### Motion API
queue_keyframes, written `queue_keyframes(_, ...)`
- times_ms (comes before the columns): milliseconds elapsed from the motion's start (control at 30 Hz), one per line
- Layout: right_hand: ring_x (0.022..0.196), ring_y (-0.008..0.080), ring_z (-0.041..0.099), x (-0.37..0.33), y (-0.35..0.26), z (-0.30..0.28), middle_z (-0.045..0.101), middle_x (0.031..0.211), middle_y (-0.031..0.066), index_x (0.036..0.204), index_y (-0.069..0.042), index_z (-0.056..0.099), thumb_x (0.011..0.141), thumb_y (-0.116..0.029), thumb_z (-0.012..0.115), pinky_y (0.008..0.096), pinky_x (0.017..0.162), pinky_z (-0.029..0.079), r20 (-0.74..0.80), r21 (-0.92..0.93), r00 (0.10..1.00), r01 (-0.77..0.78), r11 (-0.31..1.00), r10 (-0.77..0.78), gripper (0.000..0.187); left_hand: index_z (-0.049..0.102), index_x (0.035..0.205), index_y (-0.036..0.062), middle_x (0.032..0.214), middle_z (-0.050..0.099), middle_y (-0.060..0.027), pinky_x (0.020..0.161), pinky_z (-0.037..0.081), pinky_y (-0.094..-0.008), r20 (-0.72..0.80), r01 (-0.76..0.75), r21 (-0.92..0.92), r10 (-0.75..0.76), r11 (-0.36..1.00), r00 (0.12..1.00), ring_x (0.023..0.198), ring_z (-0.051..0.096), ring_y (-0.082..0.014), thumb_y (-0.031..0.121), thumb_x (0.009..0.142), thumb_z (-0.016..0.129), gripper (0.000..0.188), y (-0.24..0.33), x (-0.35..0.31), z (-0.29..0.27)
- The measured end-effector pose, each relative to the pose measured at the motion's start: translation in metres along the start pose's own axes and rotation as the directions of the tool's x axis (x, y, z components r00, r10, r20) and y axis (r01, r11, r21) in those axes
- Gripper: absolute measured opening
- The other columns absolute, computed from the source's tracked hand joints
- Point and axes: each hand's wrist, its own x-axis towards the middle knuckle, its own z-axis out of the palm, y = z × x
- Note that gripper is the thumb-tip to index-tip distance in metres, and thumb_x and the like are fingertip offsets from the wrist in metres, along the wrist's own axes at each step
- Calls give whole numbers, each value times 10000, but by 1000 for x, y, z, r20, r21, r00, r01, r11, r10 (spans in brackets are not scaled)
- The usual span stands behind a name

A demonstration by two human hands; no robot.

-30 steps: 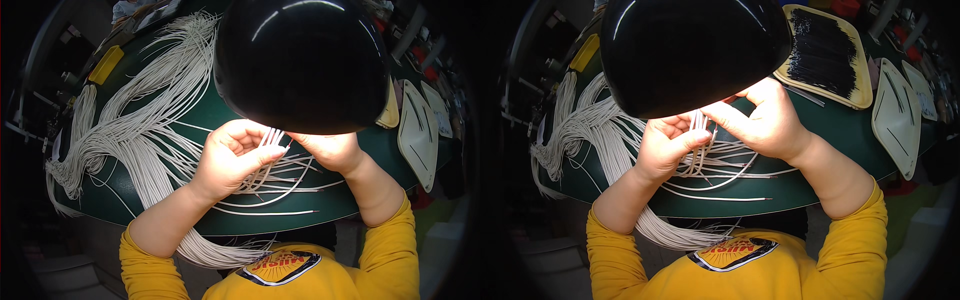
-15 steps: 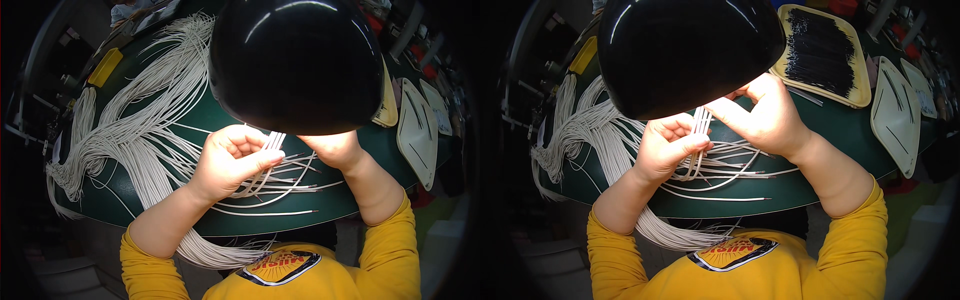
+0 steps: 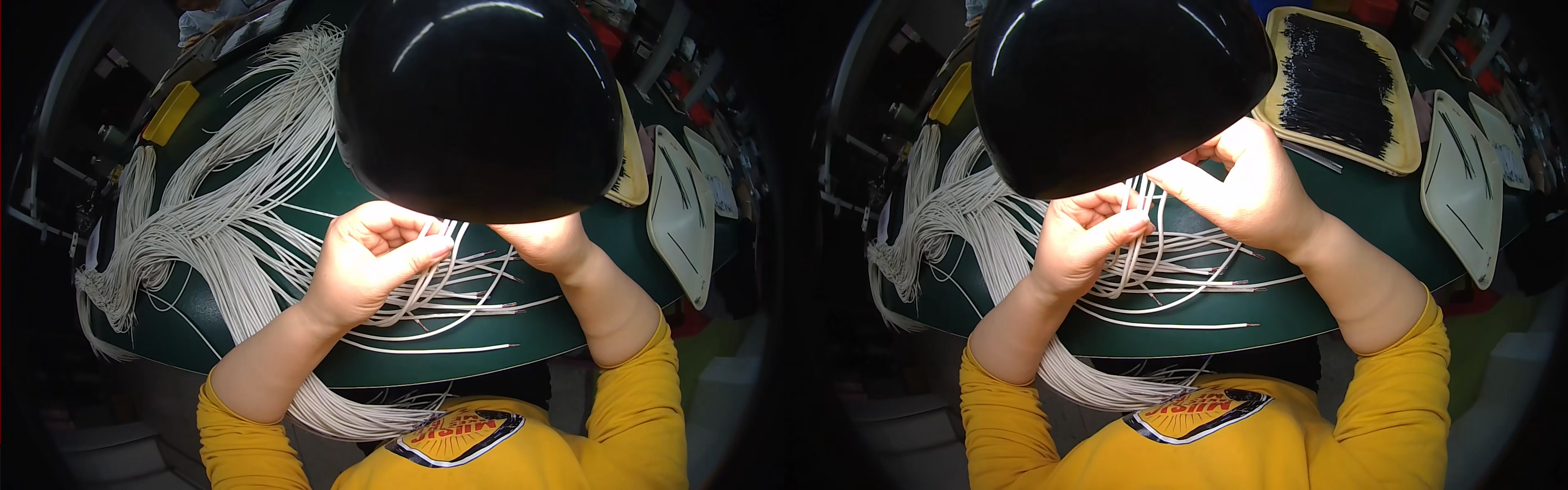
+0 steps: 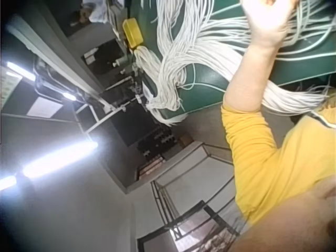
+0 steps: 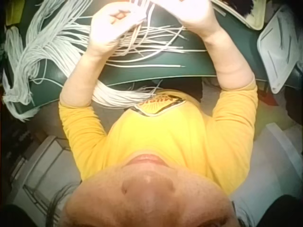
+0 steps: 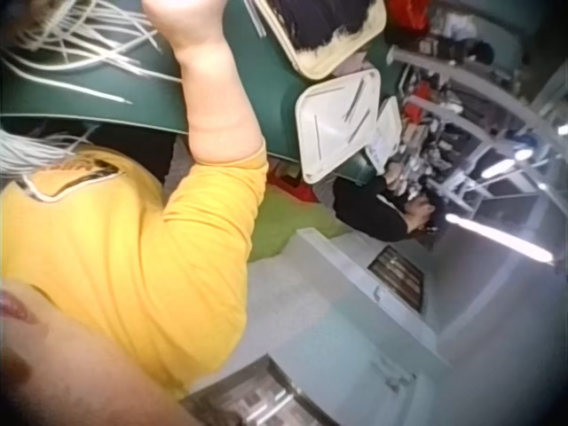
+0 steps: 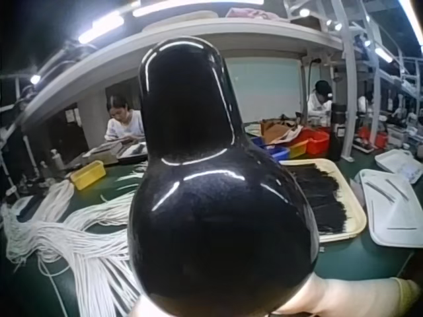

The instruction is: The person gathers and sorts white wires on a workbench, attaches small sleeves onto the wire ends under a desk lamp, and passes a tray of parts across the table.

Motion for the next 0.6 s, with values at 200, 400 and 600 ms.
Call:
queue_keyframes(200, 552, 110, 562, 0, 7, -1, 601, 621, 94, 704, 22, 624, 696, -132, 630, 197, 539, 431, 0, -94, 999, 36, 995, -36, 154, 571, 837, -13, 740, 602, -67, 628, 464, -181, 8, 2, 11, -2, 1000, 1000, 665, 564, -74, 12, 745, 591, 97, 0, -1, 0)
queue_keyframes(400, 534, 111, 552, -1, 7, 1, 596, 609, 98, 710, 18, 627, 686, -139, 640, 202, 522, 413, -36, -31, 999, 23, 999, -24, 159, 566, 819, -8, 730, 598, -66, 619, 462, -182, 19, 2, 21, -3, 1000, 1000, 655, 562, -75, 10, 736, 602, 92, -2, 0, -2)
queue_keyframes(600, 550, 110, 557, -2, 3, -2, 602, 619, 93, 718, 17, 628, 688, -127, 633, 196, 517, 403, -36, -135, 997, 56, 989, -61, 147, 548, 778, 5, 722, 588, -67, 628, 468, -191, 28, -10, 9, 9, 1000, 1000, 663, 566, -86, -4, 712, 623, 101, -2, 1, -2)
